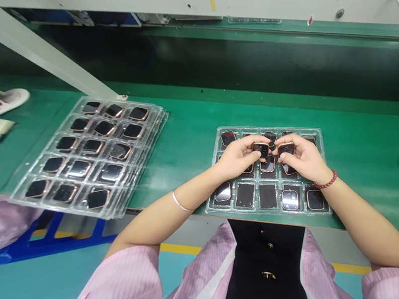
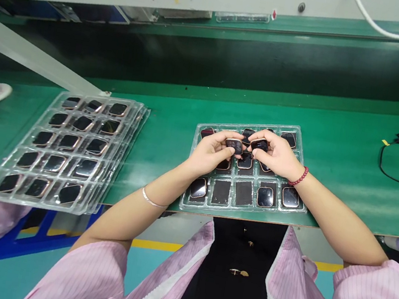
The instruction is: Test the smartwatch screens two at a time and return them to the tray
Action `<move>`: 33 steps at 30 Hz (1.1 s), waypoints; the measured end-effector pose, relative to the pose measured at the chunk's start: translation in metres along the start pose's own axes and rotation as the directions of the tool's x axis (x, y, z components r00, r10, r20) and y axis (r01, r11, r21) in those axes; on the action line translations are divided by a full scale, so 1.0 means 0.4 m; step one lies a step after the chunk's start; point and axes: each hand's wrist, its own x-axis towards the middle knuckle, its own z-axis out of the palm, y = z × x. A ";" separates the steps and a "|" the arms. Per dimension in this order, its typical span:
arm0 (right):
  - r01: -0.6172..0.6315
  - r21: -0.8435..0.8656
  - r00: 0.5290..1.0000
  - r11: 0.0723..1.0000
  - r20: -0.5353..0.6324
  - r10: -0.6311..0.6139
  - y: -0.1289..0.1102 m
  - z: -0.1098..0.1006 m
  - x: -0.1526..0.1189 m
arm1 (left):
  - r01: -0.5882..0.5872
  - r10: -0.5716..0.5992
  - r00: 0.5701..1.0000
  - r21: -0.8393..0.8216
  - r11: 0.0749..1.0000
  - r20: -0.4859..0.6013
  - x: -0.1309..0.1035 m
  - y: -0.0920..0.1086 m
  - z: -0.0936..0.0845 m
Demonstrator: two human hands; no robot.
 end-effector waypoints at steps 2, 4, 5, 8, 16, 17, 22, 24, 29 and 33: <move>0.001 0.002 1.000 1.000 -0.002 -0.001 0.001 0.000 0.000 | 0.004 -0.004 1.000 -0.006 1.000 -0.009 0.000 0.001 0.001; -0.005 0.019 1.000 1.000 0.003 0.005 0.002 0.000 0.000 | -0.001 0.001 1.000 -0.005 1.000 -0.015 -0.001 0.002 0.002; -0.009 0.030 1.000 1.000 0.008 0.009 0.001 0.000 0.000 | -0.005 0.005 1.000 -0.004 1.000 -0.015 -0.001 0.003 0.003; -0.020 0.060 1.000 0.998 0.018 0.019 -0.001 0.001 0.000 | -0.010 0.010 1.000 0.000 1.000 -0.017 -0.002 0.009 0.003; -0.013 0.044 0.999 0.999 0.037 0.011 -0.003 0.002 0.000 | -0.030 0.030 0.999 0.013 0.999 -0.038 -0.005 0.018 0.001; -0.011 0.039 0.999 0.999 0.036 0.009 -0.004 0.002 0.000 | -0.029 0.030 0.999 0.019 0.999 -0.037 -0.005 0.017 0.001; -0.049 0.041 0.998 0.998 0.051 0.047 -0.007 0.002 -0.001 | -0.020 0.021 1.000 0.040 0.999 -0.023 -0.006 0.017 0.001; -0.027 0.029 0.999 0.999 0.036 0.026 -0.005 0.002 -0.001 | -0.029 0.030 0.999 0.030 0.999 -0.029 -0.006 0.015 0.001; 0.015 0.012 1.000 1.000 0.027 -0.016 -0.002 -0.001 0.001 | -0.002 0.003 1.000 0.035 0.999 -0.016 -0.003 0.006 -0.002; 0.045 0.004 0.998 0.999 0.036 -0.045 -0.006 -0.001 0.002 | 0.015 -0.014 1.000 0.043 0.999 -0.021 -0.003 0.007 -0.001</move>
